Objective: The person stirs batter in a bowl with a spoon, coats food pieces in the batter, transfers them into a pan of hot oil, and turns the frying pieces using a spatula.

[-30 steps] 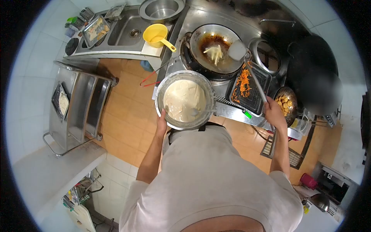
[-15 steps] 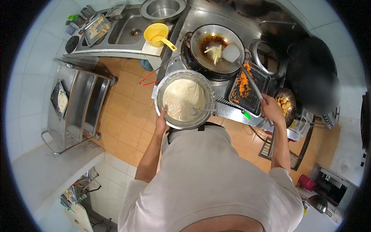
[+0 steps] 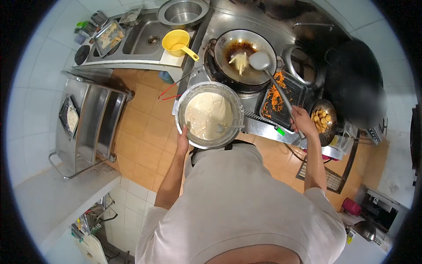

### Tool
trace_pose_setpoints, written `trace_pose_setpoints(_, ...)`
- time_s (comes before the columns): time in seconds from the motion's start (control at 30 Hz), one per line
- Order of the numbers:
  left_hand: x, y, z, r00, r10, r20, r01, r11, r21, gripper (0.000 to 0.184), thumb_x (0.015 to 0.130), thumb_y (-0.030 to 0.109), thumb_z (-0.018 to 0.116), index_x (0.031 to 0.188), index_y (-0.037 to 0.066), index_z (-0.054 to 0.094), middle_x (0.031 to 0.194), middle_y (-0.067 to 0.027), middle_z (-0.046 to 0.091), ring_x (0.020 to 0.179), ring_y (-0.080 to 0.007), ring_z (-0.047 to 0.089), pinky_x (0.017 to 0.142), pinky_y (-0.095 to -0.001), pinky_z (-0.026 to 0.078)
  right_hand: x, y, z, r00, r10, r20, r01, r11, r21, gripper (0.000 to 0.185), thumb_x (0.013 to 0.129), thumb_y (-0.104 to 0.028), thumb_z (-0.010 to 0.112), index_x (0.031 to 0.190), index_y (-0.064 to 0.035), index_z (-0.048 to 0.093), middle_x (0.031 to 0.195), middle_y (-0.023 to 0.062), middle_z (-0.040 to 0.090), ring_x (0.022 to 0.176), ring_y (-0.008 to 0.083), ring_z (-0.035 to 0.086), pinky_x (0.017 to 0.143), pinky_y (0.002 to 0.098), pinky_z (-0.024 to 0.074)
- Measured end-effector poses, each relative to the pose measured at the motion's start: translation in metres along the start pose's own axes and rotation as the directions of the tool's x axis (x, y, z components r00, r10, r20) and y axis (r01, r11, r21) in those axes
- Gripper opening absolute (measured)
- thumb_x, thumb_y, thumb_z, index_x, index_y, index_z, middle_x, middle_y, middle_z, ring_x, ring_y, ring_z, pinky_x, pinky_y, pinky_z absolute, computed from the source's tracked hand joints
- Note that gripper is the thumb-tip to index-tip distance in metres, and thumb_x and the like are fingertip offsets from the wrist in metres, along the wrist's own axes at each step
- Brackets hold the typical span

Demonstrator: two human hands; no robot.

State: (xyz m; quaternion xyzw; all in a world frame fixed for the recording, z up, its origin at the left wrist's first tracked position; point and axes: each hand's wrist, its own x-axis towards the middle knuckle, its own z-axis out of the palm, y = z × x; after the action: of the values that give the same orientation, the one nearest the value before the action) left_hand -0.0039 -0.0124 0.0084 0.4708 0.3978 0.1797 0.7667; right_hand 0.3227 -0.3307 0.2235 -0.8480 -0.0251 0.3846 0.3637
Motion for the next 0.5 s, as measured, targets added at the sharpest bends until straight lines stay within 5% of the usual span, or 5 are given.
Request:
trace_pose_setpoints(0.13,0.0,0.0,-0.001,1.0,-0.022,0.001,0.022,1.0,-0.009,0.053,0.1,0.029,0.045,0.141,-0.003,0.035,0.14,-0.014,0.044,0.126,-0.0228,0.042,0.107,-0.0343,0.031,-0.021,0.002,-0.009,0.999,-0.035,0.016,0.035,0.999,0.018,0.038,0.1,-0.018,0.039,0.134,-0.0024,0.045,0.063,0.0002,0.047,0.043,0.0093,0.044,0.037,0.0267,0.0377)
trace_pose_setpoints(0.43,0.003,-0.007,-0.006,1.0,0.008,0.006,-0.008,1.0,0.019,0.054,0.1,0.03,0.046,0.142,-0.002,0.035,0.14,-0.0135,0.044,0.126,-0.0228,0.041,0.107,-0.0342,0.03,-0.059,-0.02,-0.011,0.997,-0.077,-0.02,0.065,0.937,-0.343,0.039,0.099,-0.018,0.043,0.135,-0.0039,0.049,0.064,0.0018,0.049,0.046,0.0102,0.047,0.041,0.0265,0.0394)
trace_pose_setpoints(0.5,0.002,-0.005,-0.005,1.0,0.007,0.012,-0.007,1.0,0.012,0.054,0.1,0.03,0.046,0.142,-0.003,0.035,0.14,-0.0134,0.043,0.126,-0.0227,0.041,0.107,-0.0341,0.03,-0.053,-0.013,-0.011,0.977,-0.19,-0.101,0.119,0.866,-0.485,0.038,0.097,-0.018,0.046,0.13,0.0004,0.052,0.081,0.0157,0.061,0.067,0.0267,0.06,0.063,0.0373,0.0471)
